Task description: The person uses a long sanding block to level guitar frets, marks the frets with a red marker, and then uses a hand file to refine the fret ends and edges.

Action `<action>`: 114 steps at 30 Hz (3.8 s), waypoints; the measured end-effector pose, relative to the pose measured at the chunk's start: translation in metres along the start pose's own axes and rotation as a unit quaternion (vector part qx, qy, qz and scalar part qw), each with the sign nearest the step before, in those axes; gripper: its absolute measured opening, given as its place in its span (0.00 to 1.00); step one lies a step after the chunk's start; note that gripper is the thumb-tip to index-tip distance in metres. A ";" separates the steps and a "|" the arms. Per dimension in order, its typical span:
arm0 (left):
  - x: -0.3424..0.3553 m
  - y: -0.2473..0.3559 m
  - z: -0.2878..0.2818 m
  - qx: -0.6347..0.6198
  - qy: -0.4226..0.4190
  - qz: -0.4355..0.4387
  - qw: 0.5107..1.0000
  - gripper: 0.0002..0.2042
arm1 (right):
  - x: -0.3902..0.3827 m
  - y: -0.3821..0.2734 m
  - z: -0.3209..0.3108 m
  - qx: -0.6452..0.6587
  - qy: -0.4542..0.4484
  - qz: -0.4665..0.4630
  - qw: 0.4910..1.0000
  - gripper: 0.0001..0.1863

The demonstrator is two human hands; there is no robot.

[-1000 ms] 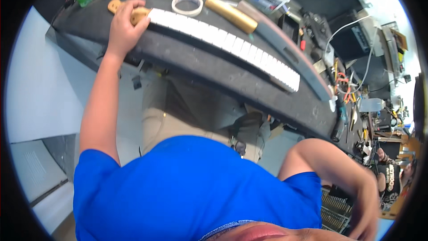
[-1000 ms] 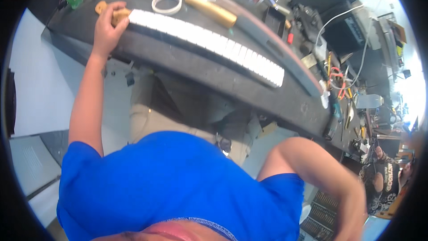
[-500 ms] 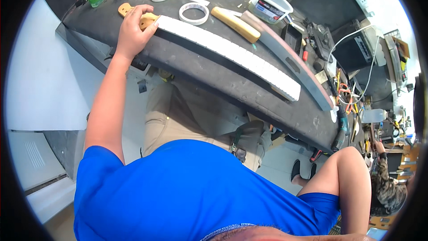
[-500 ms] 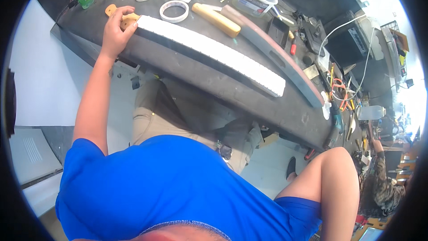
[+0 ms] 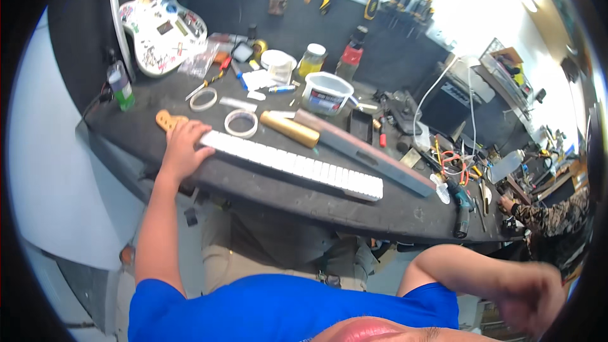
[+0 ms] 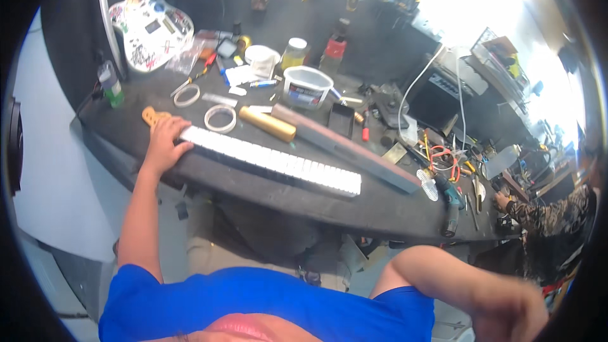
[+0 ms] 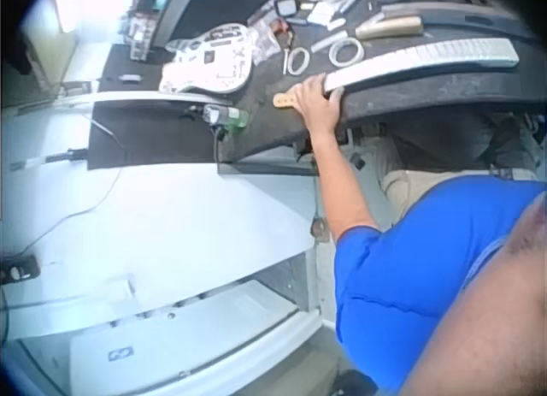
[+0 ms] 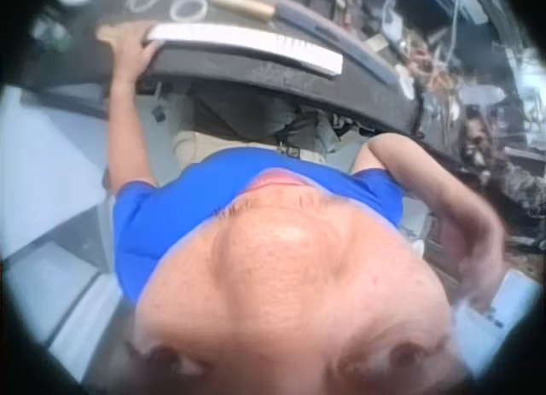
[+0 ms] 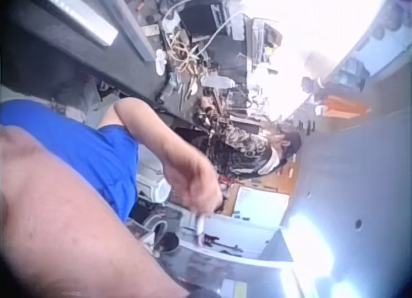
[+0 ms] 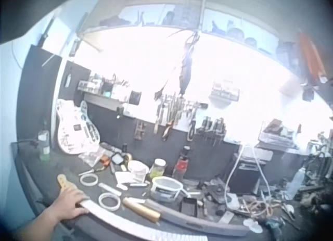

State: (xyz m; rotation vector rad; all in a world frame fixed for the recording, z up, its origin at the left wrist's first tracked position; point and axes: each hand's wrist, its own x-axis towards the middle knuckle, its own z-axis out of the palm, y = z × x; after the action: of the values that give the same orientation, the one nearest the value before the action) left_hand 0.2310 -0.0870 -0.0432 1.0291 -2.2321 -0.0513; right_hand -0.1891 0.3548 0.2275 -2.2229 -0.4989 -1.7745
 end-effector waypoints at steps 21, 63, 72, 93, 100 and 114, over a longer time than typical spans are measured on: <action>-0.009 0.265 0.028 -0.603 -0.230 0.070 0.761 0.32 | -0.185 0.177 0.026 -0.509 0.027 0.432 0.744 0.12; -0.017 0.151 0.061 -0.791 -0.102 -0.184 0.575 0.10 | -0.250 0.200 -0.154 -0.729 -0.092 0.371 0.568 0.20; 0.074 0.228 0.066 -0.735 -0.112 -0.101 0.661 0.10 | -0.243 0.210 -0.095 -0.300 -0.107 0.577 0.752 0.22; 0.111 0.275 0.129 -0.596 -0.202 0.222 0.745 0.11 | -0.270 0.192 -0.161 -0.051 0.176 0.795 0.578 0.28; 0.100 0.279 0.138 -0.542 -0.197 0.249 0.778 0.09 | -0.272 0.196 -0.157 -0.032 0.162 0.800 0.577 0.30; 0.102 0.282 0.141 -0.500 -0.212 0.298 0.785 0.10 | -0.284 0.194 -0.166 0.012 0.135 0.769 0.625 0.27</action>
State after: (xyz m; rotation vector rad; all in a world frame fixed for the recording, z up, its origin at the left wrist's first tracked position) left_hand -0.0859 0.0039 -0.0115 -0.3116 -2.2749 -1.1411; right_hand -0.3123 0.0812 -0.0086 -1.2273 1.1449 -0.8991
